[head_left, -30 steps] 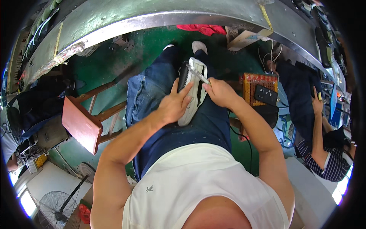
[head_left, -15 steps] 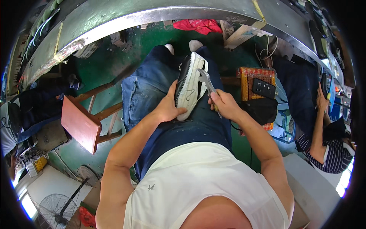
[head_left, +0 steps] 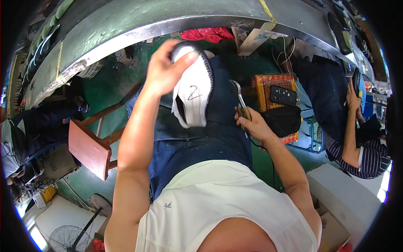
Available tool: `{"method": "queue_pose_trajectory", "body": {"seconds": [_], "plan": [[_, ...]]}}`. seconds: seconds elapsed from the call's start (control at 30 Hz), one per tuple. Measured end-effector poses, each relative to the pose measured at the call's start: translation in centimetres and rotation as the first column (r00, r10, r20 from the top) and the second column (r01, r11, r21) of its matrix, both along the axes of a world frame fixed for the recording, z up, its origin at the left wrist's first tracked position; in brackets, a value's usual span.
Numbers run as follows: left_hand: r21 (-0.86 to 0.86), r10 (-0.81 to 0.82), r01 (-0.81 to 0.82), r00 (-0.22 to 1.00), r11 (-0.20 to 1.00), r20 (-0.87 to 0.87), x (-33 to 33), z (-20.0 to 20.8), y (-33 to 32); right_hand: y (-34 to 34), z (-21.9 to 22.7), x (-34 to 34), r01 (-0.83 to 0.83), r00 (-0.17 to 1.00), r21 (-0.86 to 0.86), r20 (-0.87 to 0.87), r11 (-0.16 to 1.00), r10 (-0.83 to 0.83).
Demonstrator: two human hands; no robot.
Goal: Using pliers to pull and secure the upper material of a shoe around a last during production.
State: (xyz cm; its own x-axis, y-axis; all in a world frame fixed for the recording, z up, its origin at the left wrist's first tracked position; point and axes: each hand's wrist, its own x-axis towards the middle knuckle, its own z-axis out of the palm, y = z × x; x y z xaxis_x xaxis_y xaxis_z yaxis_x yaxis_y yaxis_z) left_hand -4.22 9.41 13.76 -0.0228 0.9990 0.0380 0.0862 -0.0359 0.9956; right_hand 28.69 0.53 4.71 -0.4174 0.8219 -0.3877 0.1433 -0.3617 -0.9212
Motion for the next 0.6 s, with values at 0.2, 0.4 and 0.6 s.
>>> {"method": "queue_pose_trajectory", "body": {"seconds": [0.2,0.4,0.6], "plan": [[-0.456,-0.330,0.360,0.932,0.814,0.148,2.0,-14.0,-1.6,0.5,0.8,-1.0,-0.161,0.949,-0.051,0.266,0.986,0.169],[-0.452,-0.214,0.331,0.933,0.829,0.289,0.5,-13.0,-6.7,-0.9,-0.3,-3.5,-0.085,0.966,0.010,0.247,0.996,0.080],[-0.058,0.009,-0.068,0.721,0.996,-0.693,2.4,-11.3,-8.1,3.6,3.9,-3.6,-0.575,0.739,0.040,0.452,0.817,0.499]]}}
